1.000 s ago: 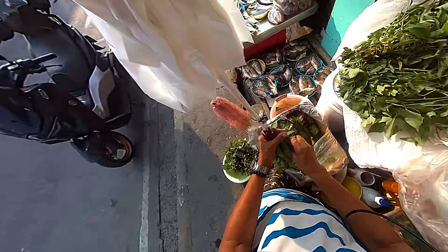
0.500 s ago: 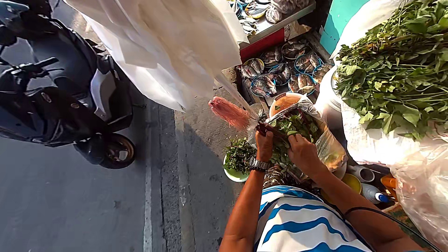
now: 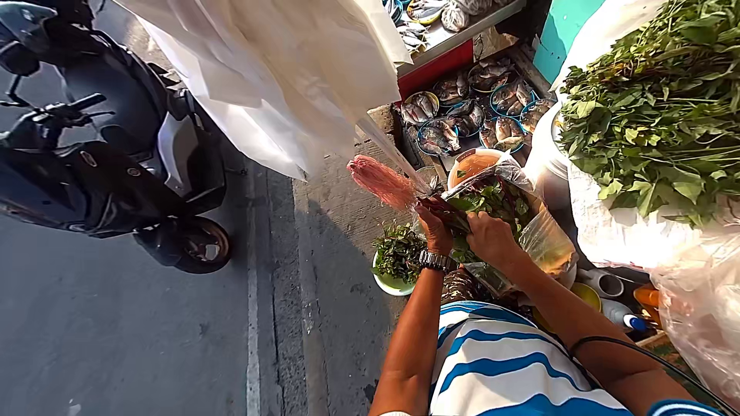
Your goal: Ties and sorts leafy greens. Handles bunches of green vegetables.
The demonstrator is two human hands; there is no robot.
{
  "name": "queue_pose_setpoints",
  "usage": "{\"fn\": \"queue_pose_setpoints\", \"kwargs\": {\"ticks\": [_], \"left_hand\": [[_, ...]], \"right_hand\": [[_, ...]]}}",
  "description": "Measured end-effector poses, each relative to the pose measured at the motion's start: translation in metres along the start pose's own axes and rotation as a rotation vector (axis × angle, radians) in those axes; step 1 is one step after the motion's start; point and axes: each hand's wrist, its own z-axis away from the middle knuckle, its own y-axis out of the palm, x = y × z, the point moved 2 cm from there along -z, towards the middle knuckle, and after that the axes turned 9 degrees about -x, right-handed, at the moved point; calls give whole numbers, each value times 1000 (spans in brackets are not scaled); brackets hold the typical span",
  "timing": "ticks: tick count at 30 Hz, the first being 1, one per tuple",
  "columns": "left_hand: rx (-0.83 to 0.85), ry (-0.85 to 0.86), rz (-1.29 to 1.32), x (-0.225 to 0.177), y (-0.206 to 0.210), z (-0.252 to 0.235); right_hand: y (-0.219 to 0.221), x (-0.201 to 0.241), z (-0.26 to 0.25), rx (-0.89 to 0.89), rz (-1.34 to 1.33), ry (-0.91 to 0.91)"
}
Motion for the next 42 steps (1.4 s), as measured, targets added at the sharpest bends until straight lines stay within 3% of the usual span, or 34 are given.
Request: {"fn": "queue_pose_setpoints", "kwargs": {"ticks": [5, 10, 13, 16, 20, 23, 26, 29, 33, 36, 39, 42], "left_hand": [[59, 56, -16, 6, 0, -3], [114, 69, -6, -1, 4, -5], [117, 38, -47, -3, 5, -5], [129, 19, -102, -3, 4, -5], [164, 71, -116, -11, -1, -6], [273, 187, -243, -22, -5, 0], [478, 274, -320, -32, 6, 17], [701, 259, -336, -43, 22, 33], [876, 101, -464, -60, 41, 50], [959, 18, -564, -63, 50, 55], [935, -6, -577, -52, 52, 54], [752, 57, -678, -35, 53, 52]], "right_hand": [[14, 4, -9, -10, 90, 16], [38, -1, -8, -261, 105, -117], [43, -4, -9, -287, 136, -161], [45, -13, -12, -252, 97, -170], [25, -37, -8, -28, -202, -159], [-1, -57, 6, -285, -385, -213], [-31, -56, 18, -624, -527, -453], [-62, -49, 21, -504, -599, -729], [-76, -48, 15, -283, -506, -858], [-81, -53, 15, -243, -483, -843], [-80, -56, 25, -467, -436, -735], [-65, -56, 31, -645, -353, -538]]}}
